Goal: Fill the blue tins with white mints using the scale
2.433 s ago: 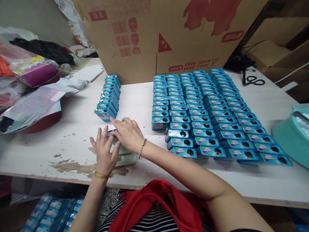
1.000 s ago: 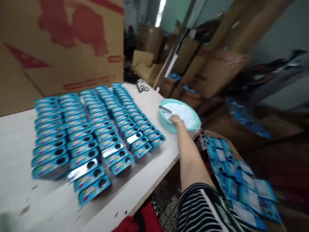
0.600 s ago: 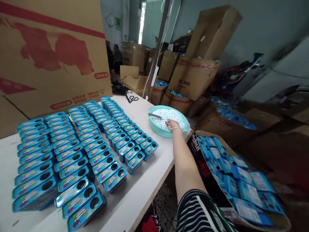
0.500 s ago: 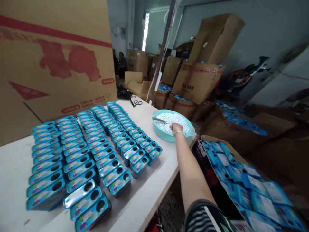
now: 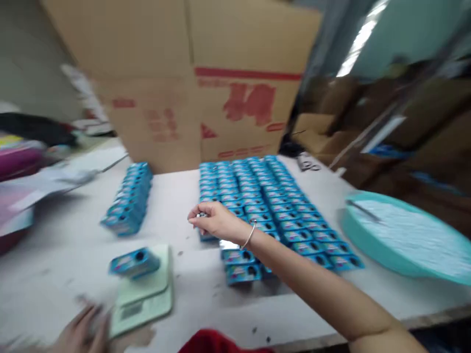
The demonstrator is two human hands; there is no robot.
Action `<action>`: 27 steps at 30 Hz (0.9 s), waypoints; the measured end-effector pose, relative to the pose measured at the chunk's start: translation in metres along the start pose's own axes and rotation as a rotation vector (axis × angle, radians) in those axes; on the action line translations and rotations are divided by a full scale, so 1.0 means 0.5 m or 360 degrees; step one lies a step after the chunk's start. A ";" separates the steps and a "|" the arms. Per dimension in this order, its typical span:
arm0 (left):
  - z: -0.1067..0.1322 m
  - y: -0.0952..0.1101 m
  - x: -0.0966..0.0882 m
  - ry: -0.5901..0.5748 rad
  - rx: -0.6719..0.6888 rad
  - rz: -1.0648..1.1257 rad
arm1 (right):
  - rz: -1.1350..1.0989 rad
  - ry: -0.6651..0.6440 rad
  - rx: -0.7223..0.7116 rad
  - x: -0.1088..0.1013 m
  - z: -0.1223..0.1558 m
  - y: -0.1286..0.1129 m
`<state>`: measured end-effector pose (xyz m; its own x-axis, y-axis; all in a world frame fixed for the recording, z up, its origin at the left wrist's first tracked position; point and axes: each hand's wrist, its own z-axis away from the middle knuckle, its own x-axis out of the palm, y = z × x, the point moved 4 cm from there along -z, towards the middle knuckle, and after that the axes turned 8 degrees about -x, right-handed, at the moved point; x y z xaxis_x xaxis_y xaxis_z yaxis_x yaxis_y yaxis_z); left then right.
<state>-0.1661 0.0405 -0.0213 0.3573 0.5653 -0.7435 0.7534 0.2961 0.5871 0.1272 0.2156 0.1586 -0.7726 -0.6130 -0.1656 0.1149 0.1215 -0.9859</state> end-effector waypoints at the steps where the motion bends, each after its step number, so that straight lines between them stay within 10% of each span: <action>1: 0.039 -0.031 -0.043 0.0028 -0.0029 -0.0075 | 0.0140 -0.0147 -0.0039 0.054 -0.016 -0.007; 4: 0.089 -0.060 -0.098 0.0118 0.0053 -0.0208 | 0.0565 -0.0469 -0.0352 0.179 -0.048 -0.026; 9: 0.079 -0.043 -0.079 0.0174 0.0147 -0.0243 | 0.1092 -0.0680 -0.0596 0.273 -0.081 -0.013; 22: 0.089 -0.041 -0.076 0.0151 0.0089 -0.0184 | 0.1403 -0.0807 -0.0536 0.298 -0.100 0.018; 27: 0.092 -0.038 -0.073 0.0148 0.0053 -0.0147 | 0.0848 -0.0578 -0.0379 0.265 -0.097 0.012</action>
<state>-0.1676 -0.0212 -0.0201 0.2341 0.6062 -0.7600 0.7992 0.3252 0.5055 -0.0050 0.1730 0.1318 -0.3854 -0.6400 -0.6647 0.2486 0.6217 -0.7428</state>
